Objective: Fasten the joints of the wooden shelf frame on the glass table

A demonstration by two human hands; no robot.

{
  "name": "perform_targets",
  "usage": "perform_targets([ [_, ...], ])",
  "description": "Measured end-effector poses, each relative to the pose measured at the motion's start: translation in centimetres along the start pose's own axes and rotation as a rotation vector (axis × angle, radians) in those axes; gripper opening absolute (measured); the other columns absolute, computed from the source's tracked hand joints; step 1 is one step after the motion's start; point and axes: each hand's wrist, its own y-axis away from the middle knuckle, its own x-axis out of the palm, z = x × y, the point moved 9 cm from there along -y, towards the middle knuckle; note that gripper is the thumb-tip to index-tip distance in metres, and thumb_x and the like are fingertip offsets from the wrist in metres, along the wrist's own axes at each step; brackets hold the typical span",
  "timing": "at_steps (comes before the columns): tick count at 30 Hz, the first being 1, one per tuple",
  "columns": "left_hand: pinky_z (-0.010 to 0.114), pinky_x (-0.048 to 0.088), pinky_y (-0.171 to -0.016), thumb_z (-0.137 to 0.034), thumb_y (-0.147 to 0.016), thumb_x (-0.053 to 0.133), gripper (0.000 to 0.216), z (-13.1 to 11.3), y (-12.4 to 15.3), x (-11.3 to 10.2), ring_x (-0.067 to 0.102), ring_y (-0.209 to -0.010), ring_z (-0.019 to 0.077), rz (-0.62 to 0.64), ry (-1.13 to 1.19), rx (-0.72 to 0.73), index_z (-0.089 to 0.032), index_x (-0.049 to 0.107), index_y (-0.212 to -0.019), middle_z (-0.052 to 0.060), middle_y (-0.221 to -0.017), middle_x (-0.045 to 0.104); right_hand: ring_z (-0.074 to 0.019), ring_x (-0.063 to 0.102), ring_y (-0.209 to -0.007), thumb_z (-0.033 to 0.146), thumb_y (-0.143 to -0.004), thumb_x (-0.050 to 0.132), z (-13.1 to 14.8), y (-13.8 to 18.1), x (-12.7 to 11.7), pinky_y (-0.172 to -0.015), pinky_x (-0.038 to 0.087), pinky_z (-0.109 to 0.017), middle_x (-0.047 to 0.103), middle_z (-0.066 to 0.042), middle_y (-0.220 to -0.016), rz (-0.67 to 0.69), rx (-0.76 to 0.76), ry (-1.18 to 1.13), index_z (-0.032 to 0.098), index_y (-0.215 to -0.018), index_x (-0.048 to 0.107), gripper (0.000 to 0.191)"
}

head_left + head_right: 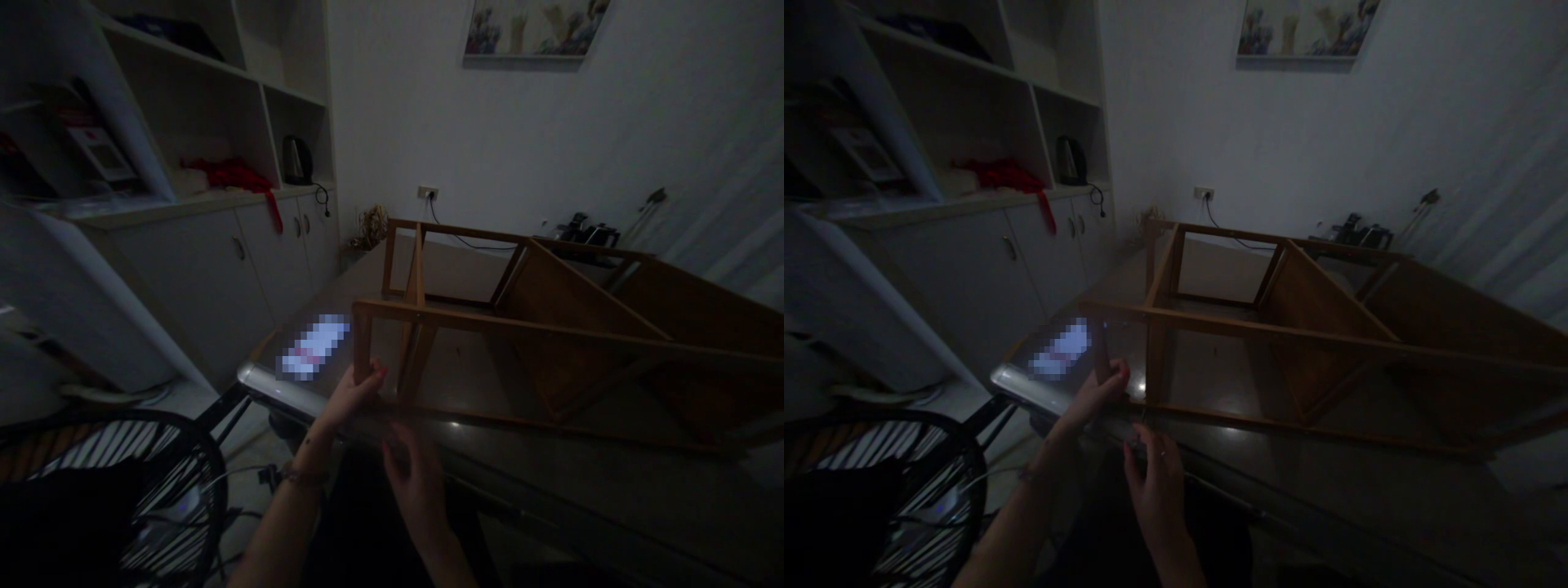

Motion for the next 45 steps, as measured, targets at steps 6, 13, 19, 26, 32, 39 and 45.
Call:
perform_targets([
  [6, 0.018, 0.025, -0.047, -0.058, -0.079, 0.064, 0.045, -0.2, -0.1, -0.2, 0.029, -0.049, 0.006, 0.009, -0.049, 0.03, -0.018, 0.045, -0.07, -0.008, -0.057, 0.035, -0.0165, 0.069, -0.089, 0.019, -0.095, 0.05, -0.9, 0.5, -0.1, -0.079, 0.057, -0.029, 0.072, -0.004, -0.097, -0.008, 0.004, -0.115, 0.024, -0.106, 0.063, 0.017],
  [13, 0.018, 0.027, -0.047, -0.055, -0.081, 0.063, 0.041, -0.1, 0.0, -0.2, 0.031, -0.05, 0.0059, -0.004, -0.038, 0.022, -0.018, 0.046, -0.072, -0.008, -0.058, 0.035, -0.0156, 0.069, -0.095, 0.013, -0.094, 0.052, -1.4, 0.4, 0.3, -0.086, 0.055, -0.028, 0.073, -0.002, -0.105, 0.084, -0.039, -0.144, 0.026, -0.114, 0.065, 0.028],
  [19, 0.017, 0.025, -0.046, -0.057, -0.078, 0.065, 0.044, -0.7, 0.1, -0.1, 0.03, -0.05, 0.0056, -0.009, -0.03, 0.021, -0.018, 0.045, -0.071, -0.008, -0.058, 0.036, -0.0175, 0.07, -0.089, 0.015, -0.095, 0.052, -1.1, 0.4, 0.3, -0.081, 0.056, -0.031, 0.074, -0.002, -0.103, 0.106, -0.054, -0.046, 0.028, -0.118, 0.065, 0.03],
  [26, 0.017, 0.026, -0.046, -0.055, -0.078, 0.065, 0.042, -0.3, 0.1, -0.1, 0.031, -0.049, 0.0057, -0.006, -0.02, 0.002, -0.019, 0.046, -0.072, -0.008, -0.057, 0.036, -0.0165, 0.071, -0.09, 0.017, -0.096, 0.051, -1.3, 0.3, 0.4, -0.082, 0.057, -0.029, 0.074, -0.002, -0.107, 0.142, -0.048, -0.069, 0.027, -0.121, 0.065, 0.03],
  [32, 0.017, 0.028, -0.046, -0.054, -0.078, 0.067, 0.04, 0.5, -0.1, -0.4, 0.03, -0.048, 0.0056, -0.017, 0.02, -0.01, -0.019, 0.047, -0.075, -0.009, -0.058, 0.036, -0.016, 0.07, -0.098, 0.015, -0.096, 0.048, -1.1, 0.1, 0.6, -0.087, 0.057, -0.028, 0.072, -0.003, -0.112, 0.162, -0.056, -0.165, 0.027, -0.127, 0.062, 0.035],
  [39, 0.018, 0.027, -0.045, -0.054, -0.078, 0.067, 0.042, 0.4, -0.1, -0.2, 0.029, -0.048, 0.0052, -0.004, 0.047, 0.003, -0.019, 0.045, -0.074, -0.009, -0.058, 0.034, -0.0173, 0.068, -0.104, 0.015, -0.097, 0.048, -1.5, 0.7, 0.9, -0.09, 0.057, -0.031, 0.07, -0.004, -0.116, 0.181, -0.051, -0.173, 0.03, -0.136, 0.054, 0.043],
  [45, 0.018, 0.027, -0.046, -0.055, -0.078, 0.067, 0.043, -0.1, -0.1, -0.1, 0.03, -0.05, 0.0056, 0.009, 0.014, 0.018, -0.019, 0.046, -0.073, -0.008, -0.059, 0.035, -0.0169, 0.069, -0.1, 0.018, -0.098, 0.048, -1.6, 0.5, 0.9, -0.09, 0.056, -0.03, 0.072, -0.004, -0.112, 0.234, -0.016, -0.178, 0.028, -0.13, 0.06, 0.036],
])
